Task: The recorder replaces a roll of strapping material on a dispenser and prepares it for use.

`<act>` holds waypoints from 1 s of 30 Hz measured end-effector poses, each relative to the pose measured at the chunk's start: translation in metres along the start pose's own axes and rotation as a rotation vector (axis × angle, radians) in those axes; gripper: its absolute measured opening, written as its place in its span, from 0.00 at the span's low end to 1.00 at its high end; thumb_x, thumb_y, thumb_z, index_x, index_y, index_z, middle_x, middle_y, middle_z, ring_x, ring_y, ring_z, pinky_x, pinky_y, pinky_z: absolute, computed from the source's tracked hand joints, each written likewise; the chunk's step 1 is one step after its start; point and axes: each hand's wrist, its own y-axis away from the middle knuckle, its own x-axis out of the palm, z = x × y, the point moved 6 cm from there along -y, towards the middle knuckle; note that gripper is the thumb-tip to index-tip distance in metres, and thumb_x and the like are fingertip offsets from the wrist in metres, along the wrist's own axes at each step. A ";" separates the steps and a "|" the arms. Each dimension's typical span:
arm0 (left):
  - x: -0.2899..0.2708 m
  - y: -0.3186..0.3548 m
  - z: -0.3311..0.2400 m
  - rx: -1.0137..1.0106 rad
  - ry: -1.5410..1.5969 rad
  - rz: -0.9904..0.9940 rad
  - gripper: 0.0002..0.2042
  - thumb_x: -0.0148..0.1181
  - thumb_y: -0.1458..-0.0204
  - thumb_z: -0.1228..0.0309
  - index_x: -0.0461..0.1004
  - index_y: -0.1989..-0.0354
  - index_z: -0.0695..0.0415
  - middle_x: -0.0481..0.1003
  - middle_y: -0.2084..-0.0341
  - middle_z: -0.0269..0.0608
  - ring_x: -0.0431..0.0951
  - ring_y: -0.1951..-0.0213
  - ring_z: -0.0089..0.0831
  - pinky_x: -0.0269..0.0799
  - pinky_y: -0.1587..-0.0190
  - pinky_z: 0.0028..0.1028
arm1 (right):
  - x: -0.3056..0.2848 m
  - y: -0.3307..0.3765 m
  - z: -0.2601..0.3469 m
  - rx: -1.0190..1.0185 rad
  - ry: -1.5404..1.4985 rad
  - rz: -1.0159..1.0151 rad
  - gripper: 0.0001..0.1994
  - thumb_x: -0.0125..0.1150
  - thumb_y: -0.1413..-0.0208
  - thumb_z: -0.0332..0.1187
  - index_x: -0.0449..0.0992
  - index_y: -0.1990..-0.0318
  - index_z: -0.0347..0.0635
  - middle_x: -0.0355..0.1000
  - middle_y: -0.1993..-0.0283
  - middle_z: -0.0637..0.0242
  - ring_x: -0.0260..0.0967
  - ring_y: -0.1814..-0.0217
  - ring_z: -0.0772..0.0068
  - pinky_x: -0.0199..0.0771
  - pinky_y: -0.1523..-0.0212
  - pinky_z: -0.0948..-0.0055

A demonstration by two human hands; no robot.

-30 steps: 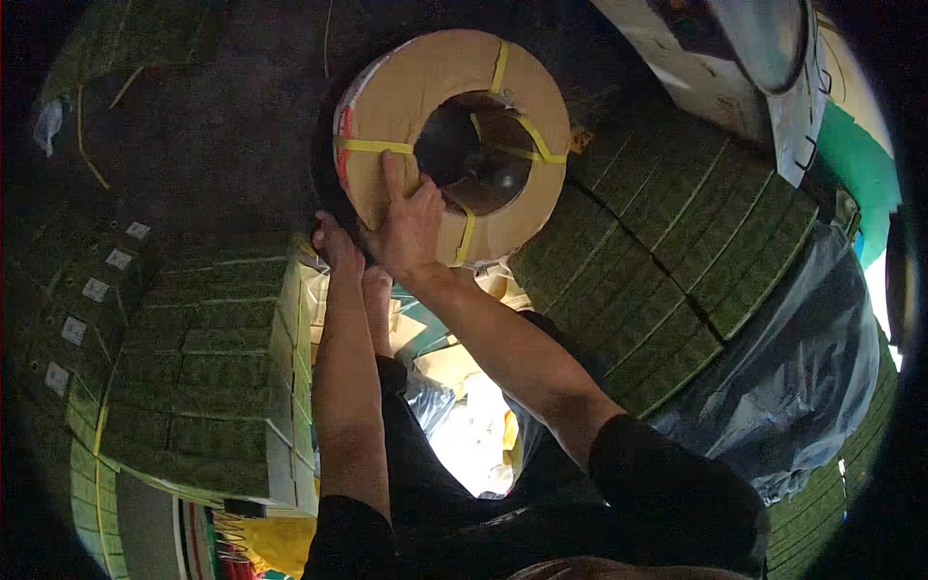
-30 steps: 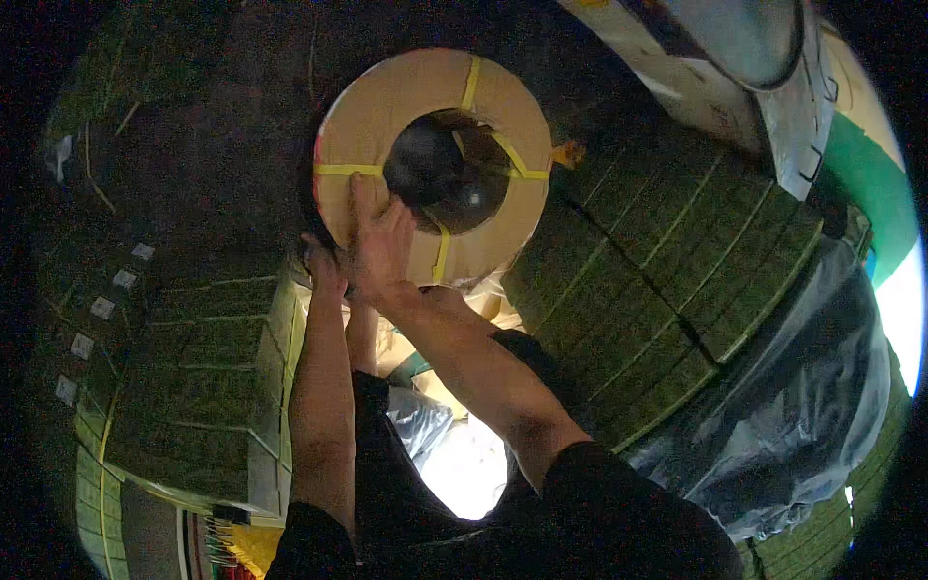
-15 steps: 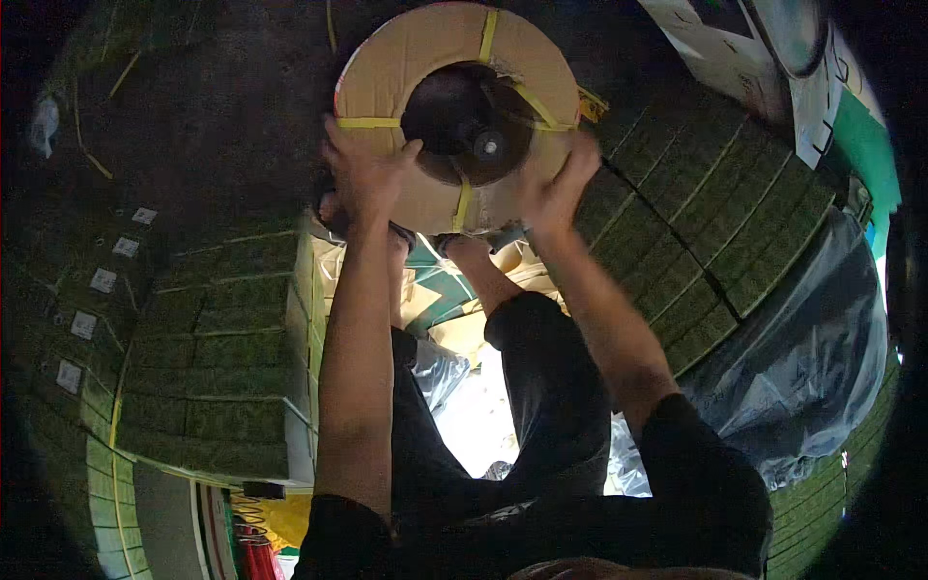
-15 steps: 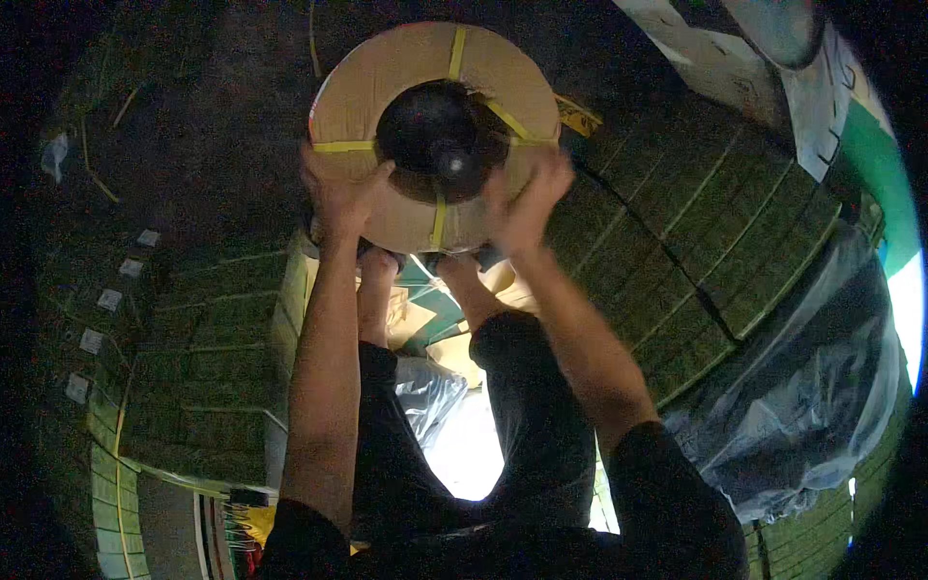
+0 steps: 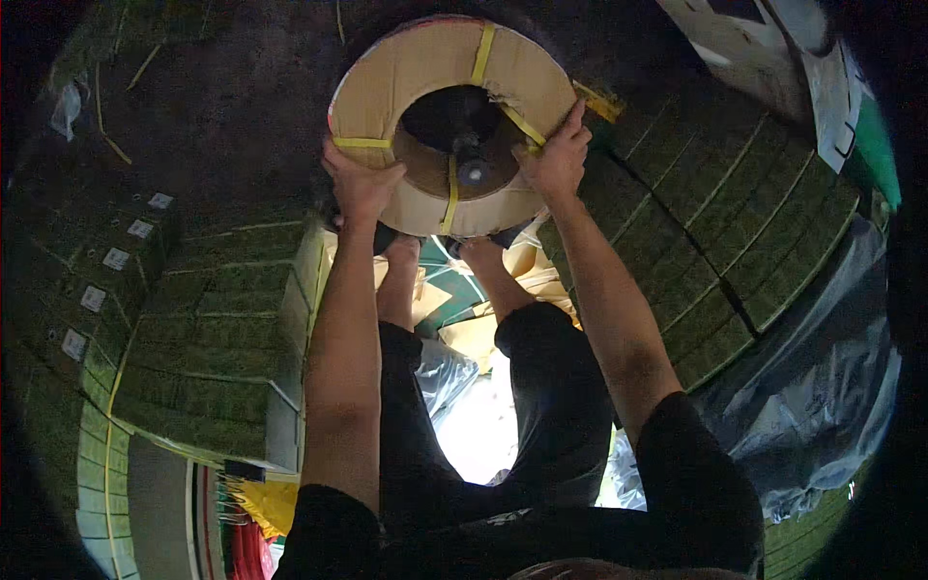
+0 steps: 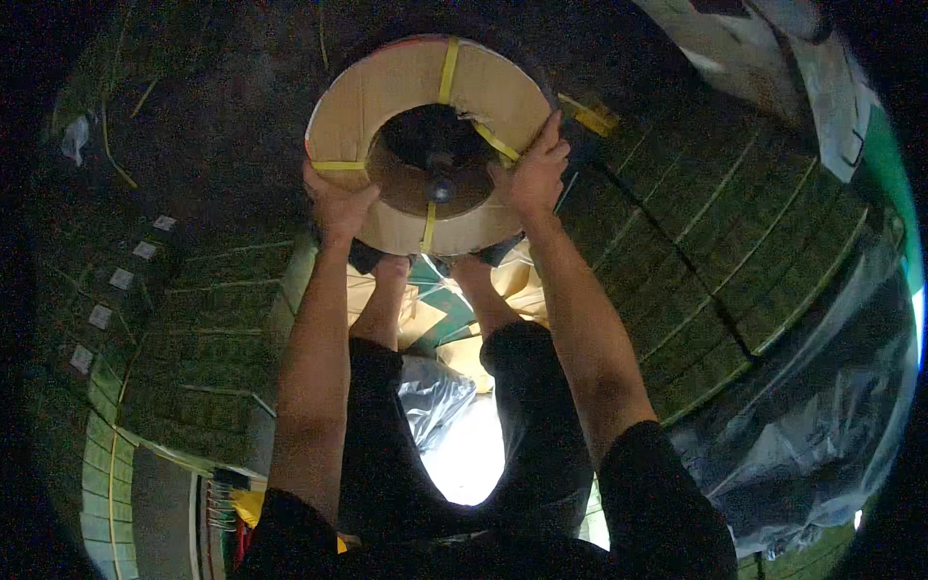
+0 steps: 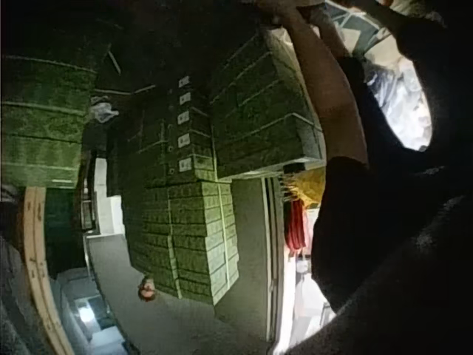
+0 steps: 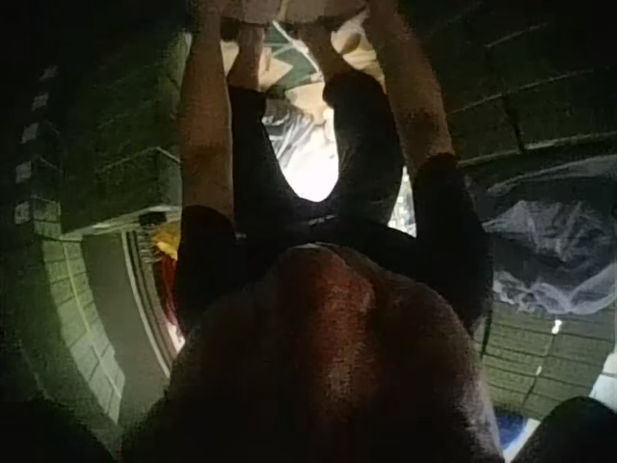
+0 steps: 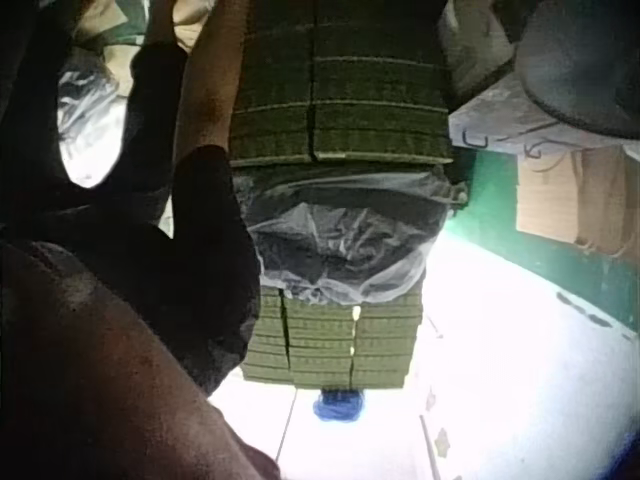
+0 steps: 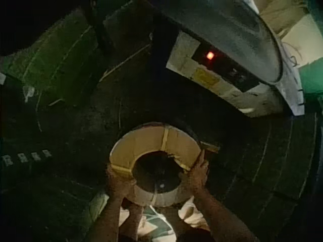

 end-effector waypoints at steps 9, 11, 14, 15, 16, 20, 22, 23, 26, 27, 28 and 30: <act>-0.007 0.004 -0.024 -0.007 -0.127 -0.030 0.61 0.79 0.70 0.65 0.35 0.31 0.53 0.54 0.40 0.60 0.67 0.43 0.61 0.69 0.43 0.50 | 0.005 0.008 -0.014 0.029 0.005 -0.056 0.66 0.79 0.64 0.40 0.28 0.26 0.43 0.54 0.40 0.39 0.62 0.44 0.37 0.68 0.44 0.50; -0.006 0.002 -0.027 -0.143 -0.253 0.064 0.61 0.80 0.70 0.64 0.36 0.31 0.53 0.56 0.41 0.61 0.68 0.45 0.63 0.70 0.44 0.50 | 0.009 0.013 -0.017 0.062 -0.059 -0.037 0.66 0.78 0.63 0.40 0.27 0.26 0.43 0.55 0.41 0.37 0.61 0.43 0.37 0.67 0.43 0.50; -0.008 -0.006 -0.042 -0.047 -0.252 0.118 0.61 0.80 0.70 0.63 0.36 0.30 0.51 0.57 0.41 0.62 0.68 0.44 0.63 0.71 0.44 0.51 | 0.028 0.020 -0.038 0.250 -0.092 0.035 0.65 0.78 0.60 0.41 0.26 0.26 0.42 0.55 0.41 0.34 0.60 0.40 0.37 0.63 0.40 0.49; -0.007 -0.008 -0.040 -0.101 -0.258 0.157 0.61 0.80 0.70 0.63 0.36 0.30 0.51 0.57 0.41 0.62 0.68 0.44 0.63 0.71 0.44 0.51 | 0.034 0.020 -0.043 0.262 -0.080 0.045 0.65 0.78 0.60 0.41 0.26 0.26 0.42 0.55 0.41 0.34 0.60 0.40 0.37 0.63 0.40 0.49; -0.009 -0.010 -0.044 -0.021 -0.234 0.140 0.60 0.80 0.69 0.62 0.38 0.30 0.51 0.57 0.41 0.62 0.68 0.44 0.63 0.70 0.44 0.52 | 0.039 0.018 -0.046 0.250 -0.066 0.055 0.65 0.77 0.59 0.41 0.25 0.27 0.42 0.56 0.42 0.34 0.59 0.40 0.37 0.62 0.39 0.49; -0.014 -0.011 -0.047 0.159 -0.127 0.071 0.60 0.79 0.67 0.62 0.38 0.29 0.50 0.57 0.40 0.63 0.66 0.42 0.63 0.68 0.43 0.52 | 0.025 0.007 -0.058 0.308 0.037 0.308 0.63 0.77 0.58 0.43 0.29 0.27 0.39 0.56 0.40 0.36 0.59 0.39 0.39 0.60 0.38 0.48; -0.017 -0.003 -0.044 0.085 -0.113 0.117 0.59 0.78 0.64 0.61 0.38 0.28 0.53 0.55 0.37 0.63 0.64 0.40 0.64 0.66 0.41 0.51 | -0.046 -0.003 -0.035 0.050 0.028 0.022 0.58 0.76 0.55 0.44 0.35 0.27 0.37 0.56 0.38 0.38 0.59 0.38 0.42 0.60 0.38 0.48; -0.021 0.004 -0.049 0.068 -0.122 0.133 0.59 0.78 0.64 0.61 0.38 0.28 0.53 0.55 0.37 0.63 0.64 0.40 0.64 0.66 0.41 0.51 | -0.089 -0.002 -0.010 -0.155 -0.003 -0.178 0.54 0.74 0.52 0.44 0.39 0.28 0.36 0.56 0.37 0.40 0.58 0.36 0.44 0.61 0.38 0.49; -0.060 0.022 -0.104 0.250 -0.253 -0.207 0.48 0.72 0.55 0.60 0.47 0.29 0.59 0.59 0.37 0.61 0.64 0.39 0.60 0.65 0.39 0.47 | -0.211 -0.035 0.006 0.123 -1.436 -0.273 0.42 0.52 0.38 0.58 0.45 0.29 0.37 0.58 0.36 0.45 0.58 0.34 0.50 0.62 0.36 0.50; -0.063 0.026 -0.122 0.210 -0.029 -0.129 0.41 0.68 0.50 0.59 0.52 0.31 0.61 0.62 0.39 0.59 0.65 0.39 0.55 0.65 0.40 0.44 | -0.248 -0.046 0.029 -0.003 -1.582 -0.147 0.46 0.48 0.41 0.66 0.44 0.29 0.37 0.57 0.34 0.48 0.59 0.35 0.49 0.62 0.35 0.47; -0.066 0.031 -0.146 0.156 0.145 -0.054 0.38 0.65 0.47 0.58 0.55 0.32 0.62 0.64 0.39 0.57 0.66 0.39 0.53 0.65 0.40 0.42 | -0.274 -0.061 0.041 0.142 -1.767 -0.128 0.42 0.50 0.39 0.61 0.48 0.30 0.36 0.59 0.35 0.49 0.61 0.36 0.50 0.63 0.36 0.48; -0.075 0.036 -0.208 0.158 0.471 0.041 0.32 0.60 0.42 0.58 0.60 0.34 0.63 0.68 0.42 0.54 0.69 0.40 0.45 0.66 0.41 0.38 | -0.309 -0.093 0.074 0.199 -1.968 -0.059 0.38 0.53 0.38 0.57 0.52 0.32 0.35 0.61 0.35 0.49 0.63 0.37 0.51 0.65 0.36 0.49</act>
